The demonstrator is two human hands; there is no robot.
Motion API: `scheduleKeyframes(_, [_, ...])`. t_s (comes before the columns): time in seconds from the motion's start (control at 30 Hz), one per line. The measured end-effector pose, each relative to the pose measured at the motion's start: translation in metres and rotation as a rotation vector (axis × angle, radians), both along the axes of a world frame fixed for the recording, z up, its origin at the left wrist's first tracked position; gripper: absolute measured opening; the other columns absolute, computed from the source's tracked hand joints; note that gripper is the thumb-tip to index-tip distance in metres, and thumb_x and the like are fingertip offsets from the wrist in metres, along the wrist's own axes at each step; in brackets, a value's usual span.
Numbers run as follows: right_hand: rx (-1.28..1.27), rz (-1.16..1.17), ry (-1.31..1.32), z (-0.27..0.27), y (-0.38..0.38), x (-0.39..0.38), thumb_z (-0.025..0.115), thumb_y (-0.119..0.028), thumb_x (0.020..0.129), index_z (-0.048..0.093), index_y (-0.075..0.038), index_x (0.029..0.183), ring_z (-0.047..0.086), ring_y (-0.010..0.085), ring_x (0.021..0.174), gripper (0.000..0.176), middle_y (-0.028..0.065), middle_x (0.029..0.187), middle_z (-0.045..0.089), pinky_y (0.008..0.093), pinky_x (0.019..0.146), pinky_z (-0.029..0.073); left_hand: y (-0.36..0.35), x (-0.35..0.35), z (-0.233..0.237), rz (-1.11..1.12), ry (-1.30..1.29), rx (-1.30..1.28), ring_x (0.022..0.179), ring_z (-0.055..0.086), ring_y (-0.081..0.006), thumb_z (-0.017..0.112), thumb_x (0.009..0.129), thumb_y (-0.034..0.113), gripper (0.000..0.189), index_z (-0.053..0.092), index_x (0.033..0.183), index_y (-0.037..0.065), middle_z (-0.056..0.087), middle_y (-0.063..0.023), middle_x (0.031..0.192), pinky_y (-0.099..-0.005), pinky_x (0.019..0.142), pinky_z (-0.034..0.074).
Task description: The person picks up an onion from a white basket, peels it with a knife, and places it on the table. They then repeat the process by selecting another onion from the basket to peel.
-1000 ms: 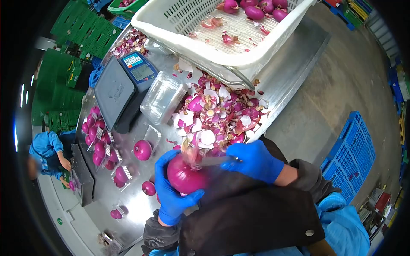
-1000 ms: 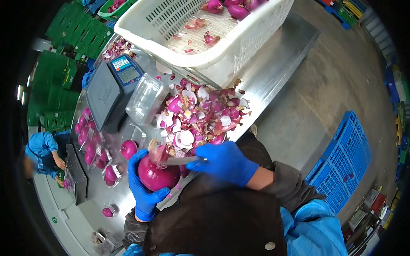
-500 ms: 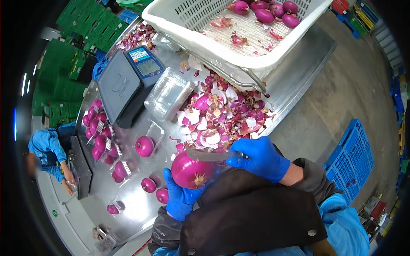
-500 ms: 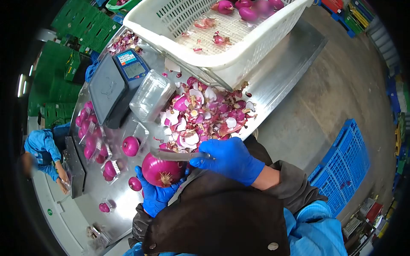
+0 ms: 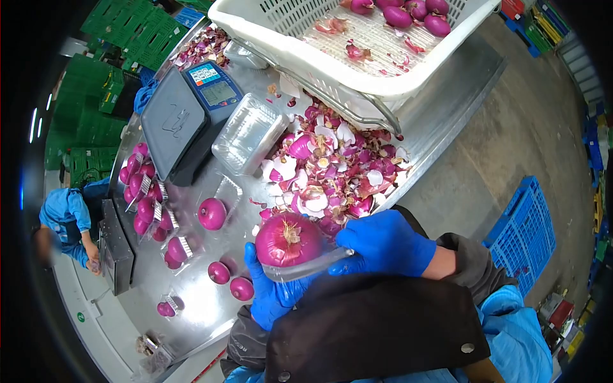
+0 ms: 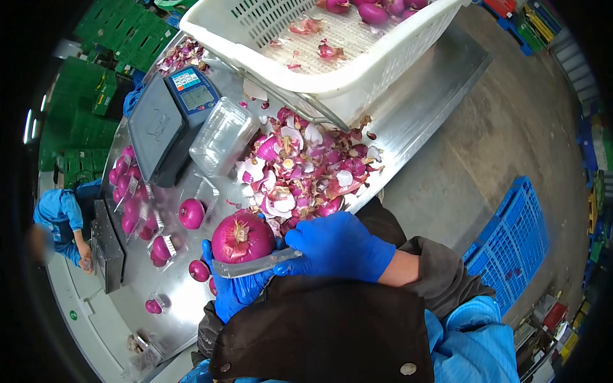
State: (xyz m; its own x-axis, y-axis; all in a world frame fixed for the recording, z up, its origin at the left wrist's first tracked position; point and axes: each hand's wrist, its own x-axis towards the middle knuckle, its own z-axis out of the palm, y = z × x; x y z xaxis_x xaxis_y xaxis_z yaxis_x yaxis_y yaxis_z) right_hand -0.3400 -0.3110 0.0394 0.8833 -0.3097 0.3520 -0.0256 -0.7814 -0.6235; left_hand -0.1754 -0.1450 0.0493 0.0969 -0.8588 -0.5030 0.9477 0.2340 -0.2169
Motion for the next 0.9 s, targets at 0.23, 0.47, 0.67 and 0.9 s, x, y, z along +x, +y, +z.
scheduleKeyframes(0.23, [0.045, -0.080, 0.027, -0.010, -0.010, -0.002, 0.062, -0.051, 0.083, 0.055, -0.016, 0.073, 0.056, 0.0230, 0.049, 0.037, 0.0045, 0.062, 0.051, 0.0343, 0.043, 0.043, 0.001, 0.003, 0.007, -0.226, -0.268, 0.130, 0.135, 0.030, -0.0477, 0.064, 0.079, 0.058, 0.095, 0.020, 0.148, 0.008, 0.023, -0.0274, 0.149, -0.0656, 0.106, 0.033])
scheduleKeyframes(0.47, [0.080, -0.043, 0.009, -0.010, -0.005, 0.001, 0.061, -0.053, 0.082, 0.054, -0.014, 0.074, 0.057, 0.0225, 0.050, 0.040, 0.0045, 0.060, 0.050, 0.0343, 0.043, 0.043, 0.003, 0.000, 0.004, -0.124, -0.023, 0.066, 0.133, 0.031, -0.0485, 0.062, 0.080, 0.061, 0.098, 0.019, 0.148, 0.007, 0.022, -0.0285, 0.149, -0.0660, 0.105, 0.034])
scheduleKeyframes(0.67, [0.059, -0.041, 0.002, -0.002, -0.003, 0.003, 0.061, -0.051, 0.082, 0.055, -0.013, 0.075, 0.057, 0.0216, 0.051, 0.039, 0.0042, 0.060, 0.050, 0.0344, 0.043, 0.044, 0.003, -0.006, 0.009, -0.148, 0.002, 0.154, 0.130, 0.038, -0.0464, 0.064, 0.078, 0.058, 0.095, 0.023, 0.147, 0.006, 0.029, -0.0280, 0.146, -0.0662, 0.102, 0.037])
scheduleKeyframes(0.9, [0.285, -0.256, 0.178, -0.037, -0.016, -0.026, 0.068, -0.040, 0.082, 0.064, -0.010, 0.082, 0.061, 0.0252, 0.058, 0.031, 0.0092, 0.067, 0.059, 0.0341, 0.051, 0.046, -0.002, -0.013, 0.003, -0.224, -0.565, 0.318, 0.123, 0.045, -0.0462, 0.070, 0.071, 0.054, 0.094, 0.032, 0.143, 0.009, 0.040, -0.0249, 0.140, -0.0652, 0.094, 0.044])
